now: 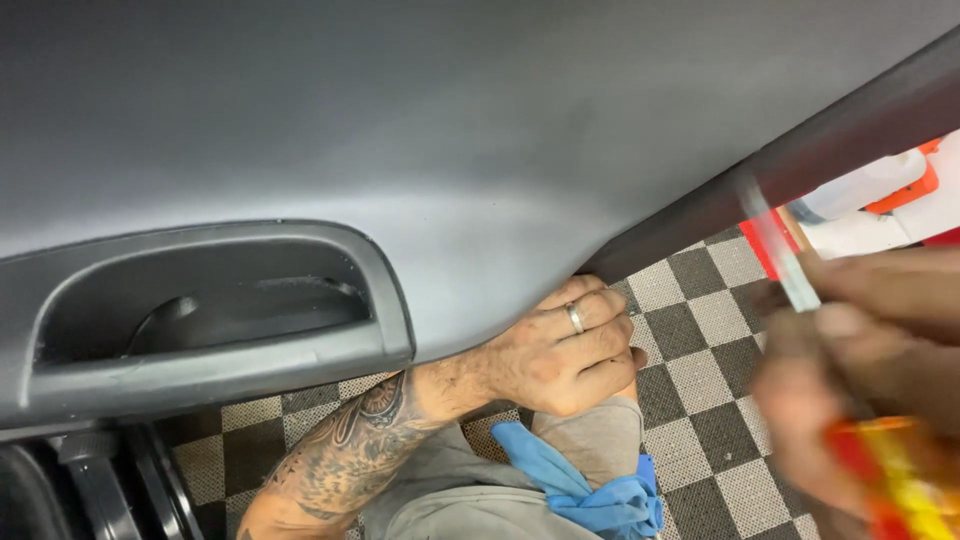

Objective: The person uses a flathead screwdriver to pry and release the clips holding a car door panel. They work along the seam, then pull the panel away from the door frame to detach it.

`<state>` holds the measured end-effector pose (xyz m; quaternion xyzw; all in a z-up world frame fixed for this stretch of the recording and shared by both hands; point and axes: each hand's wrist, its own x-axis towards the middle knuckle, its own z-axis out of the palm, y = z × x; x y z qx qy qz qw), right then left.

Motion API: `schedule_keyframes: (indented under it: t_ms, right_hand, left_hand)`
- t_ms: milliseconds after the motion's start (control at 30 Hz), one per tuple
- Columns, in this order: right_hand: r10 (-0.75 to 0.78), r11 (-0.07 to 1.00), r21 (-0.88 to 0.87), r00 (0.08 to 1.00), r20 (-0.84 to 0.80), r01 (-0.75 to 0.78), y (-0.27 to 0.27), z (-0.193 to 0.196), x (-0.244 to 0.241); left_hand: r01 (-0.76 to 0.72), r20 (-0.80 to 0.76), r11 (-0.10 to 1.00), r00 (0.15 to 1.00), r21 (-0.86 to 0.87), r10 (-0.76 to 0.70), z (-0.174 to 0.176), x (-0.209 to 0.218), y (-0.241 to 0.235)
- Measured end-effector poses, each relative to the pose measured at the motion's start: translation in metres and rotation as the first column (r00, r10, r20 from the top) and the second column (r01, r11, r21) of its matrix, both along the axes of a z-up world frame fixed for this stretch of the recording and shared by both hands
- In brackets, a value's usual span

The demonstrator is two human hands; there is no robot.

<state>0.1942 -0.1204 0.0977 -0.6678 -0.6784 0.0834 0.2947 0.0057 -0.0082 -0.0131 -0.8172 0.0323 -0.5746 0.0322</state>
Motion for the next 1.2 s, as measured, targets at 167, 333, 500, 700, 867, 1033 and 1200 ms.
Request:
schedule_keyframes:
  t_ms: [167,333,500,700,867,1033,1200]
  right_hand:
    - [-0.143,0.964,-0.244,0.979,-0.145,0.105,0.011,0.014,0.019]
    - [0.059,0.887,-0.409,0.930,-0.363,-0.216,0.022,0.014,0.000]
    - [0.179,0.870,0.423,0.963,0.203,-0.251,0.002,0.000,-0.013]
    - [0.295,0.853,0.318,0.885,0.361,-0.414,0.016,0.012,-0.007]
    - [0.362,0.858,0.257,0.879,0.309,-0.444,0.011,0.006,-0.007]
    - [0.340,0.883,0.216,0.884,0.320,-0.417,0.017,0.002,-0.001]
    - [0.342,0.876,0.223,0.877,0.339,-0.428,0.018,0.004,-0.001]
  left_hand:
    - [0.002,-0.025,1.000,1.000,0.017,-0.001,0.004,0.002,0.001]
    - [-0.049,-0.031,0.997,0.998,0.063,0.051,0.003,0.003,0.002]
    - [-0.081,-0.045,0.994,0.995,0.071,0.084,-0.001,0.006,0.001]
    - [-0.056,-0.059,0.996,0.996,0.069,0.060,0.004,0.006,0.001]
    - [-0.074,-0.067,0.993,0.995,0.089,0.080,0.005,0.006,0.001]
    - [-0.056,-0.069,0.996,0.996,0.067,0.061,0.004,0.007,0.001]
    - [-0.051,-0.068,0.997,0.996,0.062,0.055,0.006,0.007,0.001]
